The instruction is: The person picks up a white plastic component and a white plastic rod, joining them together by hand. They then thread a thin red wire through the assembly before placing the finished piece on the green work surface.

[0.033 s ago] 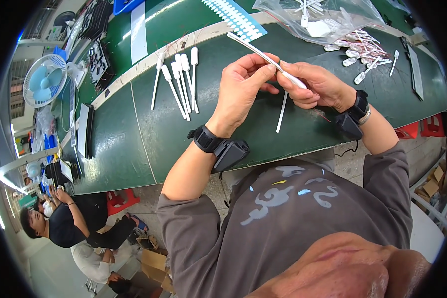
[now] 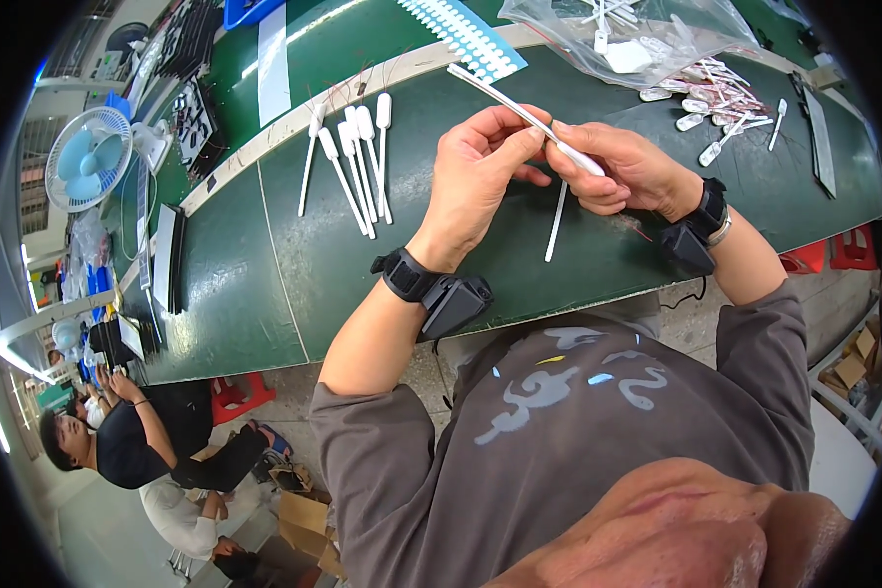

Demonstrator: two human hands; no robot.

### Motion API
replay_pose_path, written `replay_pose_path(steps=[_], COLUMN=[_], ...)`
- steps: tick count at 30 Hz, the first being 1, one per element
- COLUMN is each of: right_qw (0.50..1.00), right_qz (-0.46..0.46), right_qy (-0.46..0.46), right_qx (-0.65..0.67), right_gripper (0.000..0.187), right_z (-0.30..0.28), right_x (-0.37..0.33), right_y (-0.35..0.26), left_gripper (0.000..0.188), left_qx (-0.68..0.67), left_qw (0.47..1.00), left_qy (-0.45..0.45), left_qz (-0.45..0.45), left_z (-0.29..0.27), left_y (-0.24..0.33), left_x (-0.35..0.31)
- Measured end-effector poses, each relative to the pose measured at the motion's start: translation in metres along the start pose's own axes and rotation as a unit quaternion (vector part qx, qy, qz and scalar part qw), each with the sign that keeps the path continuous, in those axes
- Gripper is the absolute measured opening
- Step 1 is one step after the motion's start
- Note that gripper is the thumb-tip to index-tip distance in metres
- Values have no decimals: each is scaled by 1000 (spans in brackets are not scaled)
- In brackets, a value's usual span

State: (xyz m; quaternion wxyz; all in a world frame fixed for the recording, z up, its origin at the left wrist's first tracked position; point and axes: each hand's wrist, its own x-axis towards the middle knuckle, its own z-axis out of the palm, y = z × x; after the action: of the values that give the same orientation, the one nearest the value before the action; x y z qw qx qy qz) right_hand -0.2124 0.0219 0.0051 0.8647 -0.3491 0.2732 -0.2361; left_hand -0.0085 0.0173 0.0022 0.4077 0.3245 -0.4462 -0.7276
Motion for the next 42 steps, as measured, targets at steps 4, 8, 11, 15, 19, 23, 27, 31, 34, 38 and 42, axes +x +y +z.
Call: replay_pose_path(steps=[4,8,11,15,19,23,27,31,34,38,42], right_qw=[999,998,999,1000,1000,999,999,999,1000,1000,999], right_qz=[-8,4,1,-5,1,-11,-25,-24,-21,-19,-33], right_qy=[13,19,36,27,30,32,27,28,23,6,7], right_qx=[-37,-56,-26,-8,3,0,-16,-7,2,2,-14], right_gripper=[45,45,44,42,41,39,38,37,37,37,37], right_z=[1,4,4,0,2,7,5,5,5,2,2], right_x=[1,3,1,3,1,0,0,1,0,1,0], right_y=[3,3,2,5,2,0,2,3,3,1,3], left_gripper=[19,17,18,20,26,31,33,31,30,29,30], left_qx=[-8,-16,-27,-12,-48,-60,-62,-52,-60,-56,-26], left_qw=[1000,999,999,1000,998,998,998,998,998,998,999], left_qy=[11,0,-8,11,9,-8,-16,15,14,21,30], left_qz=[-7,-28,-37,-15,-32,-5,-4,18,16,18,34], left_z=[0,-6,-6,-1,-3,-7,-6,-4,-3,-5,-2], left_y=[-1,-1,2,2,-1,-7,-8,-4,-3,-3,-4], left_x=[-1,0,2,0,3,4,3,4,4,4,4])
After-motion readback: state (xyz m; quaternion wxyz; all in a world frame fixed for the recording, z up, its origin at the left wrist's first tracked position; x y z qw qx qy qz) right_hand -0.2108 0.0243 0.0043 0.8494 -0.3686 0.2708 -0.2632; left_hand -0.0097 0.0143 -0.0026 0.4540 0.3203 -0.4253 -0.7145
